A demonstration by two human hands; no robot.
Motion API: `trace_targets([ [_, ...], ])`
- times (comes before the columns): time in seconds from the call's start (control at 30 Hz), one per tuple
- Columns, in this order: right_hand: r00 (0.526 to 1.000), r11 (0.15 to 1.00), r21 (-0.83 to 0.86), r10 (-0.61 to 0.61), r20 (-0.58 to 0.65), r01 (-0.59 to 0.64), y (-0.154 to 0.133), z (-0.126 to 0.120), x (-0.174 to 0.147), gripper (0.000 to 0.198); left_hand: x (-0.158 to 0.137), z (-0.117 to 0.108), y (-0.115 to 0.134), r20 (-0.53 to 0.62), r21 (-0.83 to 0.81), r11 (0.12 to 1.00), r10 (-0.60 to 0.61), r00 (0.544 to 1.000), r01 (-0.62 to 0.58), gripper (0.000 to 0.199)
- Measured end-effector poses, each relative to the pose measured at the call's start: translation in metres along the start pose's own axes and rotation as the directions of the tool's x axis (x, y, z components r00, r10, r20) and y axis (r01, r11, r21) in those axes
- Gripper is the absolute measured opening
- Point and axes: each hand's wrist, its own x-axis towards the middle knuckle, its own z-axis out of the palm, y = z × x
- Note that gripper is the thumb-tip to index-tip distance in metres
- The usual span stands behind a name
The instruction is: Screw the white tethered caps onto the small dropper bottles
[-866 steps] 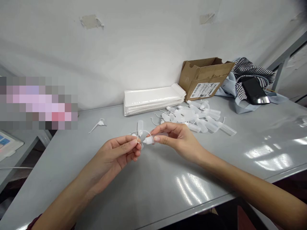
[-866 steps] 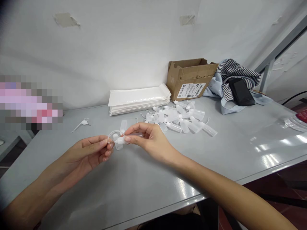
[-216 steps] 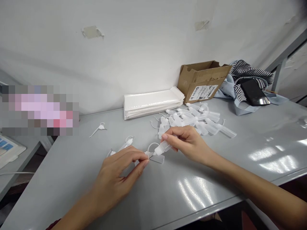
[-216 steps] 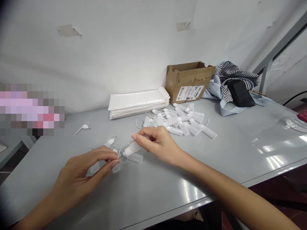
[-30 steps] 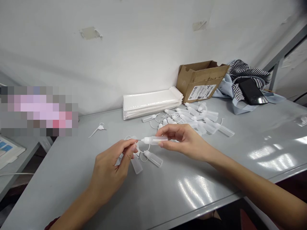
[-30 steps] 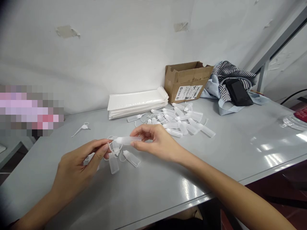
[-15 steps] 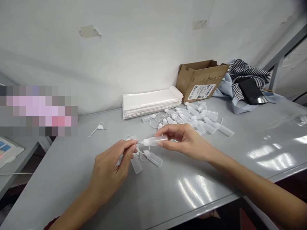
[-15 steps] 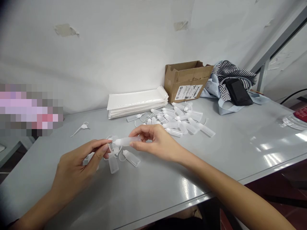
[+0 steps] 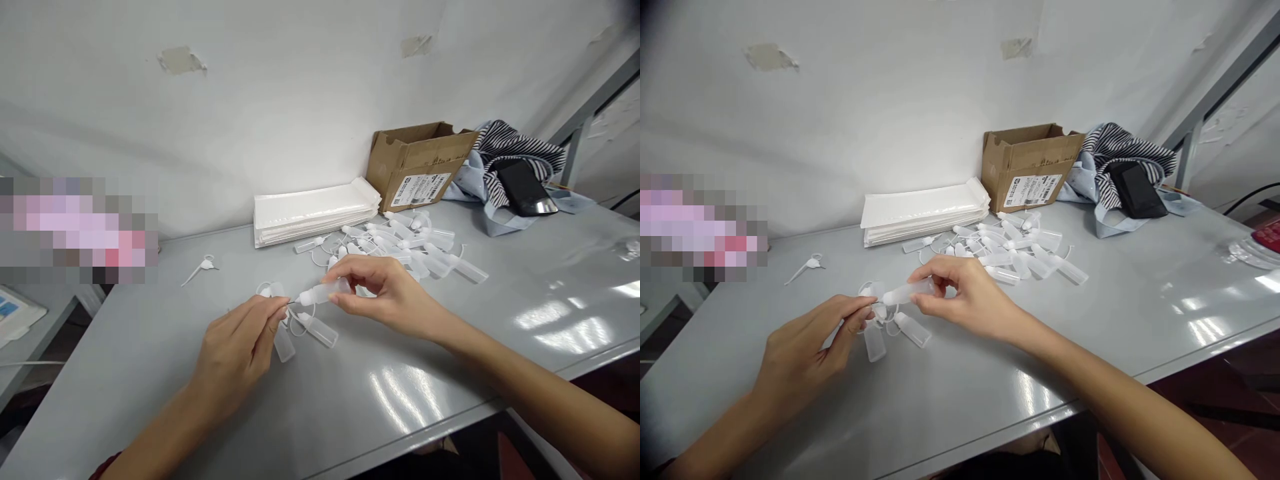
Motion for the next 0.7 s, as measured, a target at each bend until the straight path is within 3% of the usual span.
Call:
trace_targets([
  [0.37,0.995,0.994,-0.053,-0.095,-0.03,0.093,0.009,0.011,-0.001,0.013,-0.004,0.004,0.002,-0.013,0.052,0.994,0.095,0.995,-0.095,0.015],
  [0.7,0.955,0.948,-0.152,-0.29,-0.059,0.279,0.02,0.025,-0.005,0.018,-0.005,0.005,-0.005,-0.008,0.126,0.962,0.244,0.97,-0.241,0.016],
])
